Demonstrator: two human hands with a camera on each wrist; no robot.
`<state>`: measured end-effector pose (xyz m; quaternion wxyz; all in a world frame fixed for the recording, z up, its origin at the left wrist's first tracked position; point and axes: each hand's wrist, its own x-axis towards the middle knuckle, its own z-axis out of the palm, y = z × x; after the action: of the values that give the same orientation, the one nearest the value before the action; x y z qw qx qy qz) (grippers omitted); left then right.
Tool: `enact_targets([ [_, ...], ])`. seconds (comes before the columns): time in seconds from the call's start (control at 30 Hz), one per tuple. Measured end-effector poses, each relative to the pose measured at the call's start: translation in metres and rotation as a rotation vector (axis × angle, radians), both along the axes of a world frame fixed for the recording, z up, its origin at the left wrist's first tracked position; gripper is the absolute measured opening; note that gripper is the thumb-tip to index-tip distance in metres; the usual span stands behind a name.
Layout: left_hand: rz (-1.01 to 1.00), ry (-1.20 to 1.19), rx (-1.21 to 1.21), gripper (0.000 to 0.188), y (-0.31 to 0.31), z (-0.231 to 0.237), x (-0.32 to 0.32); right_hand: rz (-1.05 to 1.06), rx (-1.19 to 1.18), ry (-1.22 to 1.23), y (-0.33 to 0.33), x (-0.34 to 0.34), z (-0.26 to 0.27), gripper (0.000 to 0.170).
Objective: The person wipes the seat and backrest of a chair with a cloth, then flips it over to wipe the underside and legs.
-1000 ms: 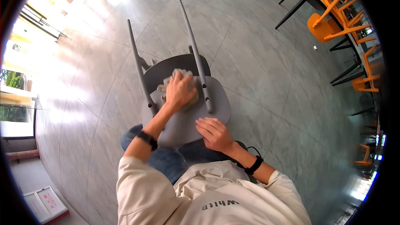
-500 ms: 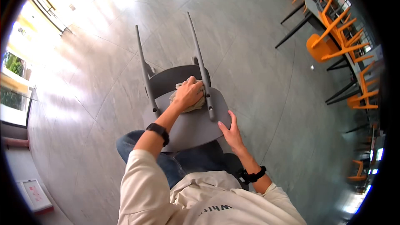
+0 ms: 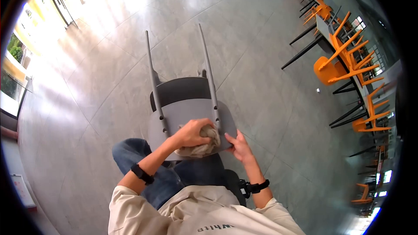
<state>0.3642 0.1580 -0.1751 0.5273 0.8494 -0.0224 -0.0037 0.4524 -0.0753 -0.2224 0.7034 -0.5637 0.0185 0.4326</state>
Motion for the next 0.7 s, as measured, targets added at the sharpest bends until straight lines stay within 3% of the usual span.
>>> enact_targets([
  [0.1,0.226,-0.164,0.22,0.055,0.029,-0.069,0.032,0.021,-0.046,0.017,-0.001,-0.006,-0.003,0.045],
  [0.13,0.302,-0.122,0.264,0.06,0.035,-0.054,0.043,0.041,-0.047,0.022,0.003,-0.006,-0.004,0.045],
  [0.17,0.413,-0.162,0.297,0.068,0.042,-0.068,0.059,0.057,-0.054,0.013,0.008,-0.005,-0.002,0.044],
  [0.23,0.428,-0.085,0.335,0.068,0.054,-0.092,0.092,0.054,-0.072,-0.003,0.006,-0.008,0.003,0.043],
  [0.37,0.302,0.138,0.224,0.065,0.065,-0.086,0.119,0.009,-0.049,-0.007,0.005,-0.011,0.002,0.041],
  [0.6,0.16,-0.112,0.262,0.044,0.038,-0.045,0.062,0.024,0.017,0.057,0.009,-0.016,0.007,0.038],
  [0.7,0.02,-0.051,0.225,0.041,0.022,-0.024,0.007,0.065,0.026,0.087,0.01,-0.017,0.0,0.04],
])
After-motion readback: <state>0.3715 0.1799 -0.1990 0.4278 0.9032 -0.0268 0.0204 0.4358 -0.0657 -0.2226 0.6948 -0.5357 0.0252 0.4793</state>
